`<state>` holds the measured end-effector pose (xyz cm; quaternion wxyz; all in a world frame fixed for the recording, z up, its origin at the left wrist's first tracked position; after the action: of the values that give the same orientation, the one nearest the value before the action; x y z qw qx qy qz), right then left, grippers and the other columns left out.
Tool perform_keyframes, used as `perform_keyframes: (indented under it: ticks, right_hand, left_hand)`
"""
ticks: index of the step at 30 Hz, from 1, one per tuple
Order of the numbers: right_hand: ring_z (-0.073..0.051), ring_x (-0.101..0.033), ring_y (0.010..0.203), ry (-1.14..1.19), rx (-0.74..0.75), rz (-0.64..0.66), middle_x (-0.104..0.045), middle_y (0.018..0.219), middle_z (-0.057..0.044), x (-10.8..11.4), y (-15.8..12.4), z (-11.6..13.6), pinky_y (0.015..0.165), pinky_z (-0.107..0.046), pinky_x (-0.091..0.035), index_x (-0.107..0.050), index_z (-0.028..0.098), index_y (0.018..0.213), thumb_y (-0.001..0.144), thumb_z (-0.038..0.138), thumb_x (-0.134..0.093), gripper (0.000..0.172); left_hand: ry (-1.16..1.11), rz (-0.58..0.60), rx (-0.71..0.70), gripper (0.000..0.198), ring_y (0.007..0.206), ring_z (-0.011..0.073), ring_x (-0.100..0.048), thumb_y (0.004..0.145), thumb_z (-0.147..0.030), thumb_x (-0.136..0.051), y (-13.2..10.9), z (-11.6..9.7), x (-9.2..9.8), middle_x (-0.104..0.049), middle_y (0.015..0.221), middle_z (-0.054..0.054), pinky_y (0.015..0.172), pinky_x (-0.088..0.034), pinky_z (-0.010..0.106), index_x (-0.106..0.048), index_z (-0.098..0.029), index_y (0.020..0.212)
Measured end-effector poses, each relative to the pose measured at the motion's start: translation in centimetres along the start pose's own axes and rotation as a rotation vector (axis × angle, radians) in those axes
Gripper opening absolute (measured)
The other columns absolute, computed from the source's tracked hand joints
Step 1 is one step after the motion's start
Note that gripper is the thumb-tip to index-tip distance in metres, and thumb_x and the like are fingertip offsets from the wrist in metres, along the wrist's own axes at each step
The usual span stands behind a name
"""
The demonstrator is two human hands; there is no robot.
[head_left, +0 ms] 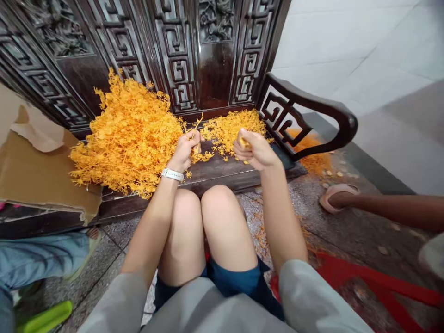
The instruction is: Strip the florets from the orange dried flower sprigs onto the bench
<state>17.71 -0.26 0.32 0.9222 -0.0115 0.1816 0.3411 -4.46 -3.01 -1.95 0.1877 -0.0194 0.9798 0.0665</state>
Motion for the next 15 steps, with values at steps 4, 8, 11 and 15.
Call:
perform_keyframes:
  ticks: [4,8,11,15]
  right_hand:
    - [-0.009,-0.033,0.047,0.056,0.086,0.118,-0.036,0.057,0.008,0.1,-0.7,2.0,0.043,-0.021,-0.026,-0.050,0.024,0.078,0.090,0.074,-0.081,0.059]
    - [-0.013,-0.051,0.057,0.480,-0.042,-0.563,-0.056,0.076,-0.001,3.4,1.6,-2.4,0.045,-0.020,-0.040,-0.056,0.023,0.102,0.114,0.071,-0.022,0.060]
    - [-0.013,-0.056,0.063,0.648,-0.202,-0.702,-0.066,0.087,-0.006,0.6,2.6,-6.8,0.051,-0.020,-0.048,-0.058,0.019,0.112,0.118,0.050,-0.016,0.052]
    - [-0.015,-0.062,0.075,0.328,-0.020,-0.395,-0.069,0.089,-0.002,-4.2,4.0,-7.8,0.065,-0.024,-0.055,-0.065,0.023,0.107,0.103,0.070,-0.064,0.047]
  left_hand:
    - [-0.266,-0.006,0.054,0.047,0.042,0.0078,-0.035,0.116,-0.021,-0.048,-0.6,-0.8,-0.5,-0.035,0.050,-0.005,0.049,-0.035,0.019,-0.065,-0.019,0.073]
    - [-0.359,-0.001,0.052,0.054,0.044,0.0082,-0.037,0.120,-0.023,-0.038,-1.0,-1.2,-1.5,-0.034,0.051,-0.005,0.050,-0.039,0.018,-0.066,-0.018,0.073]
    - [-0.317,0.047,0.044,0.047,0.045,0.0084,-0.041,0.117,-0.019,-0.047,-0.9,-0.5,-2.1,-0.041,0.053,-0.004,0.052,-0.041,0.019,-0.066,-0.018,0.074]
    - [-0.151,0.115,0.056,0.038,0.046,0.0093,-0.045,0.112,-0.023,-0.061,-0.5,0.8,-2.4,-0.049,0.055,-0.002,0.052,-0.043,0.020,-0.067,-0.017,0.075]
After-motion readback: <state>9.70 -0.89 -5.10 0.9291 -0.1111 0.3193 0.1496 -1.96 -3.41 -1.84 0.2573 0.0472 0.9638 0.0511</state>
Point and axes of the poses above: each hand's wrist, its own y-axis towards the middle knuckle, its own x-axis out of the back of the hand, z = x × y, the point moved 5 cm from there along y, towards the middle knuckle
